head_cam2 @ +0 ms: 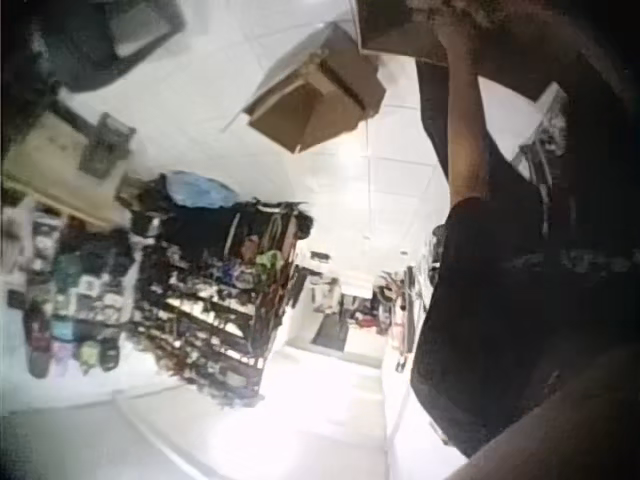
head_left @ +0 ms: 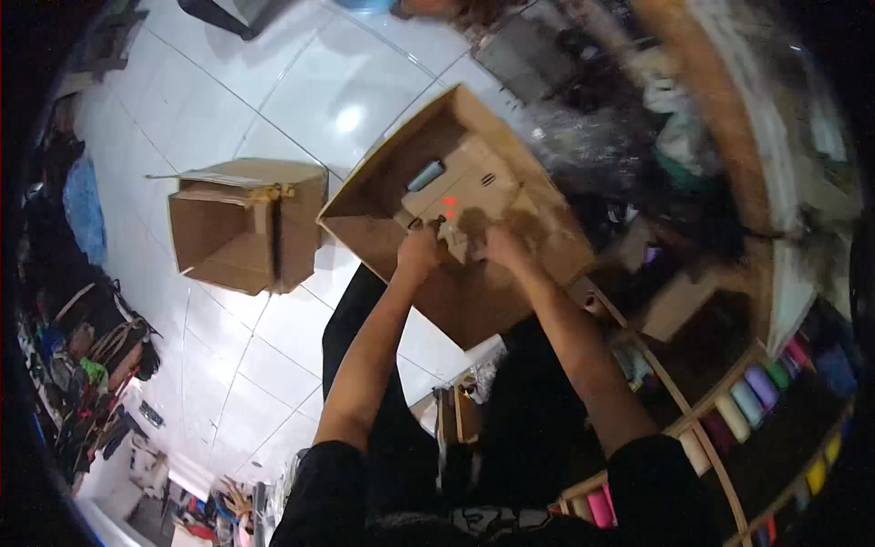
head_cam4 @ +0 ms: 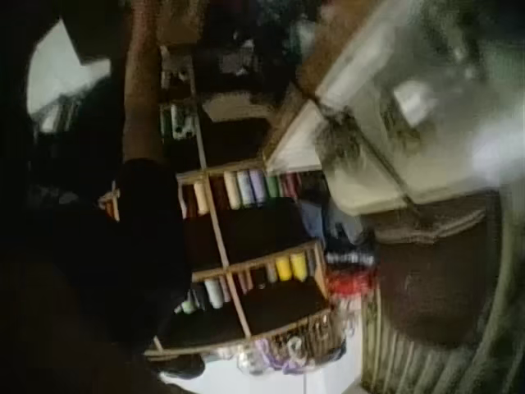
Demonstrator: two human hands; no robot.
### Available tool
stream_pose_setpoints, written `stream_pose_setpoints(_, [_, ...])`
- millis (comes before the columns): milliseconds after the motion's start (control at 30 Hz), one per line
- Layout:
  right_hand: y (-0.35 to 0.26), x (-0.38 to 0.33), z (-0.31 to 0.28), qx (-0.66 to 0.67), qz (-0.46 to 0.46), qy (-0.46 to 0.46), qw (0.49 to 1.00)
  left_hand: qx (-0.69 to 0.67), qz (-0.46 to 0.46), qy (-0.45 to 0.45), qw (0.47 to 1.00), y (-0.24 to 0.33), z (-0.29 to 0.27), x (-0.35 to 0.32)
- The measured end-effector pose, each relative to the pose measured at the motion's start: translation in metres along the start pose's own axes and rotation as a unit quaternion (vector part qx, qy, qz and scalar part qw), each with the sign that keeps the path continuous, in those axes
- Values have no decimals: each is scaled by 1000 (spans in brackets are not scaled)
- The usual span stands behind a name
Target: The person takes thread spools of various colors out of a cardboard box and places them onto a wooden shelf. They handle the spools by hand, sorting them from the box and arranging them on the shelf.
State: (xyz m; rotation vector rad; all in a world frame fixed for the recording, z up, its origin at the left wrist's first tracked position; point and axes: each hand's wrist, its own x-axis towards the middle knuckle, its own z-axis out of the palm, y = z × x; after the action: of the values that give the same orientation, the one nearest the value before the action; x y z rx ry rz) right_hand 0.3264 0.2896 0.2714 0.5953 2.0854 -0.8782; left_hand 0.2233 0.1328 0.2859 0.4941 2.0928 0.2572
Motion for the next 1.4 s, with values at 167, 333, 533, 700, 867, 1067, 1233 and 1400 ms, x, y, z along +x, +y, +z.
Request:
stream_pose_setpoints(167, [45,160,43,146,16,172,974,128,-4,211,969,-33,41,153])
stream_pose_setpoints(333, [157,227,79,158,150,268,938,95,-39,-25,994,-20,74,241])
stream_pose_setpoints(533, [126,157,100,236,66,128,961,41,-58,0,997,-70,85,223])
stream_pose_setpoints(700, [82,14,82,640,82,-43,762,-484,-16,-98,869,7,93,67])
stream_pose_setpoints(867, [53,-188,27,701,26,87,708,-695,-45,-194,691,106,18,-121])
stream_pose_setpoints(1067, [-40,-429,-141,655,39,204,726,-569,145,-383,713,188,-107,-269])
stream_pose_setpoints(1233, [-49,-575,-203,317,-26,480,817,-72,557,-234,794,352,-179,-349])
stream_pose_setpoints(1400, [-43,-662,-225,295,108,749,583,-1,752,-114,650,499,-157,-409])
